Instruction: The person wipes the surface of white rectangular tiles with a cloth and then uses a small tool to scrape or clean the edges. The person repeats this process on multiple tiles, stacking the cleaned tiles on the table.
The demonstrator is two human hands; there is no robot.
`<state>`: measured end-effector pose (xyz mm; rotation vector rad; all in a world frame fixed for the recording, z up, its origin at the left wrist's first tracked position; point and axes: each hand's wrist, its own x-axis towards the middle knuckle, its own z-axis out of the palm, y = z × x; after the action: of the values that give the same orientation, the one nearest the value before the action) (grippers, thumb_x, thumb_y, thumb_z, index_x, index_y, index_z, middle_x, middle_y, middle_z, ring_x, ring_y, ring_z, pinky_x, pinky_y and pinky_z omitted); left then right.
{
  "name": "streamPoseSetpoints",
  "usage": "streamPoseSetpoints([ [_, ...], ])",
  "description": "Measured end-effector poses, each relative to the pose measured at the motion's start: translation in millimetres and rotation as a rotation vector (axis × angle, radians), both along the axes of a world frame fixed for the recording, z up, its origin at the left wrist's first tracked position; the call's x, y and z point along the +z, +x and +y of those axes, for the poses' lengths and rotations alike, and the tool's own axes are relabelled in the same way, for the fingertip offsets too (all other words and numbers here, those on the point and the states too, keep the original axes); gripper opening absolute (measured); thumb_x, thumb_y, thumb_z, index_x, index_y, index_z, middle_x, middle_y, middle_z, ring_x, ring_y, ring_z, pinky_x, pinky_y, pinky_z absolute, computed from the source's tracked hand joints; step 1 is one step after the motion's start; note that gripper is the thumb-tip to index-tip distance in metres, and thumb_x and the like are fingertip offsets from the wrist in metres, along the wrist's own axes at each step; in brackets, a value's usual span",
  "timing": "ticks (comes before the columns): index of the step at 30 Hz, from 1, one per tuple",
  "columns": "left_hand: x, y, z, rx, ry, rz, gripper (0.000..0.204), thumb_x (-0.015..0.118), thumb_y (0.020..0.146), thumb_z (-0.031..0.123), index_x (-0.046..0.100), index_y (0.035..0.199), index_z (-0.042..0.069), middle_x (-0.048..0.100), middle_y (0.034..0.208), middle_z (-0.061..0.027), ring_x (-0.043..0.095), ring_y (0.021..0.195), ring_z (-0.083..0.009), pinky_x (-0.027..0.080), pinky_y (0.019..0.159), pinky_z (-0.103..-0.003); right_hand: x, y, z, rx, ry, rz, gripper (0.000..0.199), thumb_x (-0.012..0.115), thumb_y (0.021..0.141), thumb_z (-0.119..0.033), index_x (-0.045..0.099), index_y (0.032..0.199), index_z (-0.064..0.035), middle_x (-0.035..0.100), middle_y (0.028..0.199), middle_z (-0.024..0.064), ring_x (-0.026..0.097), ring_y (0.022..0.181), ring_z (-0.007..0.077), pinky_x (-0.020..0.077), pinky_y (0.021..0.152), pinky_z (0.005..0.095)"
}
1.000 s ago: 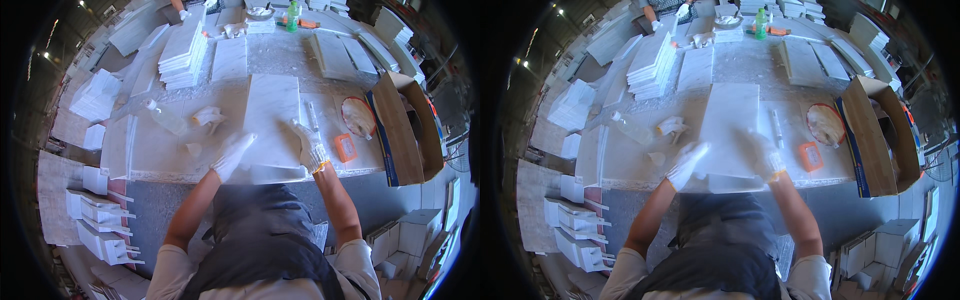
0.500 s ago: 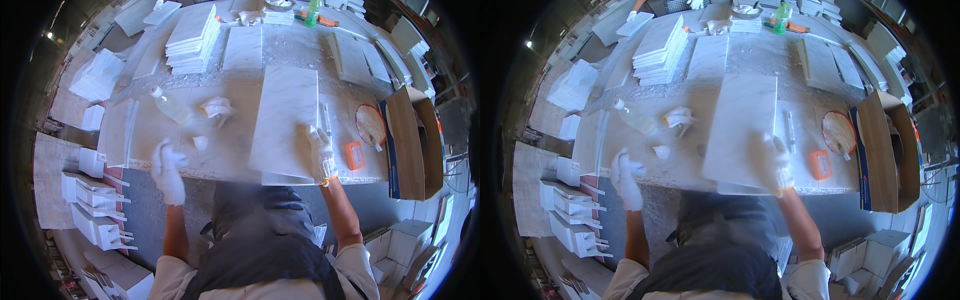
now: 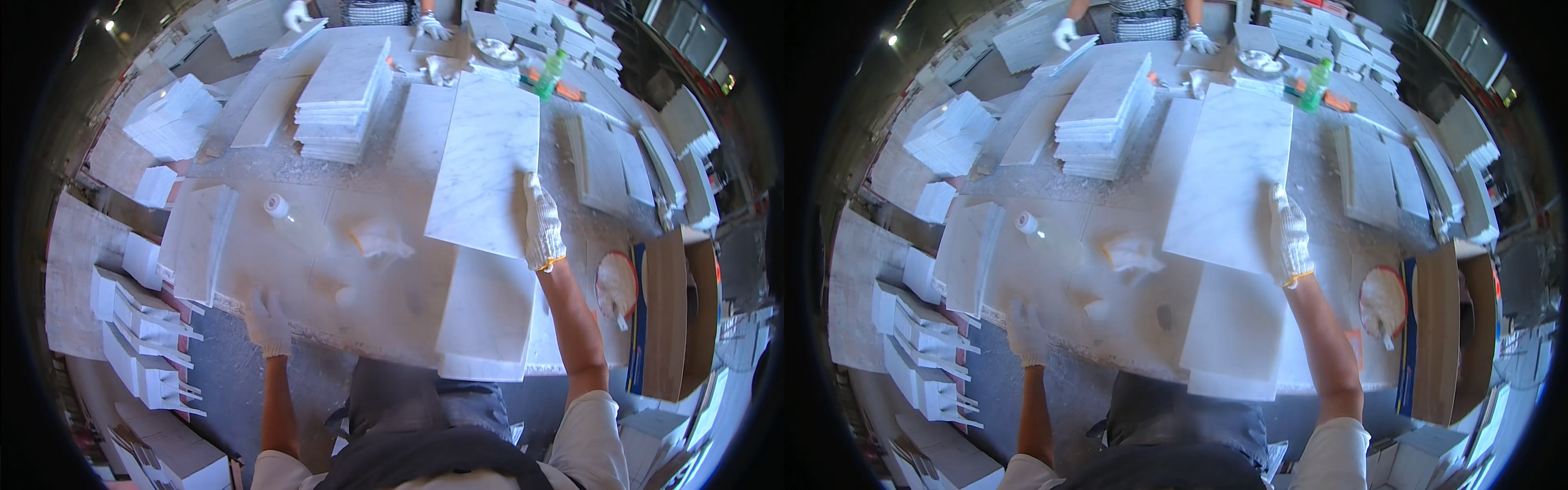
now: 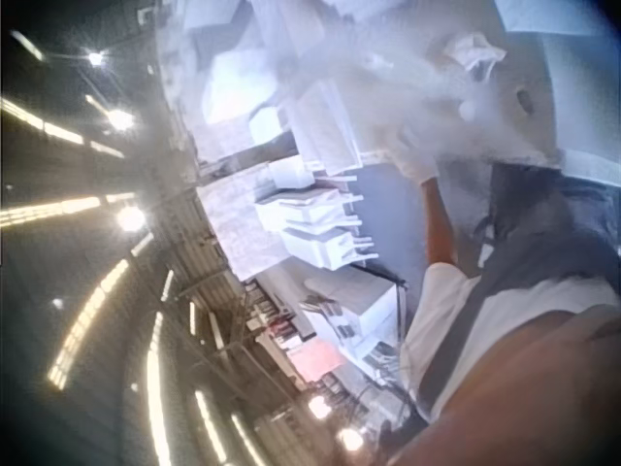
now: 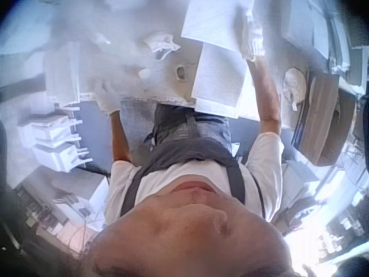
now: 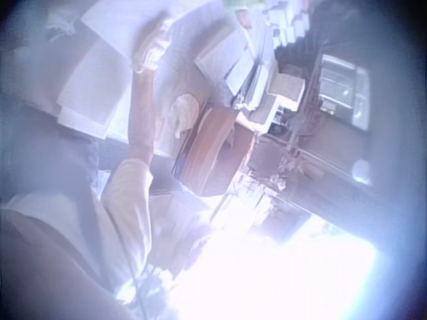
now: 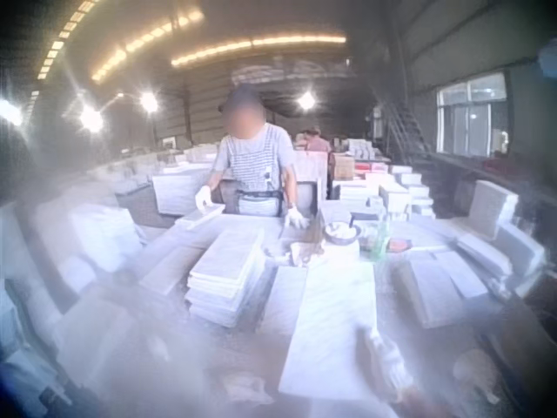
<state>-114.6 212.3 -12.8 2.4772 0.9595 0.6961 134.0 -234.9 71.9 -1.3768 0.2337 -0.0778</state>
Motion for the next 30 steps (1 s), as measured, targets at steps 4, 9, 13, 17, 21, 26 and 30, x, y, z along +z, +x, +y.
streamPoseSetpoints([
  [4, -10.0, 28.8, 7.4, -0.059, 0.120, 0.016, 0.039, 0.067, 0.098, 0.025, 0.066, 0.130, 0.004, 0.066, 0.131, -0.0178, 0.058, 0.127, -0.0381, 0.046, 0.107, -0.047, 12.4, 47.2, 33.4, 0.045, -0.064, 0.041, 0.049, 0.054, 0.111, -0.042, 0.064, 0.140, -0.0031, 0.064, 0.125, -0.0006, 0.055, 0.116, 0.0092, 0.0461, 0.098, 0.0286],
  [9, -25.6, 46.8, 7.2, -0.045, 0.282, 0.011, 0.035, 0.069, 0.096, 0.025, 0.068, 0.125, 0.006, 0.065, 0.132, -0.0156, 0.058, 0.126, -0.0384, 0.047, 0.106, -0.049, -12.3, 141.0, 76.6, 0.170, -0.405, -0.184, 0.044, 0.055, 0.110, -0.038, 0.064, 0.138, -0.0044, 0.070, 0.115, 0.0065, 0.064, 0.102, 0.0159, 0.0525, 0.088, 0.0312],
  [13, -24.6, 44.4, 5.6, -0.028, 0.237, 0.036, 0.032, 0.071, 0.094, 0.024, 0.070, 0.123, 0.009, 0.066, 0.132, -0.0135, 0.059, 0.125, -0.0378, 0.047, 0.105, -0.049, -31.2, 231.8, 137.9, 0.226, -0.321, -0.223, 0.051, 0.055, 0.109, -0.044, 0.066, 0.136, -0.0032, 0.069, 0.116, 0.0019, 0.063, 0.098, 0.0127, 0.0528, 0.088, 0.0275],
  [17, -20.9, 46.3, 3.8, -0.003, 0.194, 0.002, 0.030, 0.072, 0.092, 0.020, 0.071, 0.120, 0.009, 0.067, 0.131, -0.0117, 0.059, 0.124, -0.0372, 0.048, 0.105, -0.048, -31.1, 284.0, 192.6, 0.283, -0.225, 0.053, 0.049, 0.052, 0.108, -0.045, 0.064, 0.136, -0.0073, 0.068, 0.120, 0.0074, 0.063, 0.109, 0.0191, 0.0494, 0.096, 0.0324],
  [21, -18.6, 48.4, 3.3, -0.020, 0.246, 0.009, 0.029, 0.068, 0.095, 0.018, 0.069, 0.122, 0.006, 0.067, 0.132, -0.0138, 0.059, 0.126, -0.0380, 0.045, 0.108, -0.048, -27.4, 314.5, 235.9, 0.294, -0.436, -0.057, 0.049, 0.049, 0.107, -0.045, 0.060, 0.139, -0.0090, 0.067, 0.128, 0.0114, 0.061, 0.120, 0.0242, 0.0456, 0.105, 0.0371],
  [26, -17.7, 49.6, 2.6, -0.023, 0.256, -0.030, 0.028, 0.070, 0.094, 0.015, 0.071, 0.120, 0.005, 0.068, 0.131, -0.0148, 0.060, 0.126, -0.0386, 0.045, 0.108, -0.049, -16.5, 344.8, 268.8, 0.254, -0.182, 0.014, 0.051, 0.051, 0.106, -0.044, 0.059, 0.140, -0.0056, 0.066, 0.131, 0.0134, 0.062, 0.122, 0.0256, 0.0472, 0.104, 0.0370],
  [30, -17.1, 52.2, 3.3, -0.025, 0.284, -0.037, 0.027, 0.072, 0.090, 0.014, 0.072, 0.117, 0.007, 0.068, 0.129, -0.0144, 0.060, 0.125, -0.0412, 0.047, 0.107, -0.050, -5.5, 354.3, 290.9, 0.274, -0.065, 0.065, 0.053, 0.053, 0.106, -0.042, 0.058, 0.141, -0.0028, 0.065, 0.134, 0.0150, 0.062, 0.122, 0.0268, 0.0486, 0.103, 0.0369],
])
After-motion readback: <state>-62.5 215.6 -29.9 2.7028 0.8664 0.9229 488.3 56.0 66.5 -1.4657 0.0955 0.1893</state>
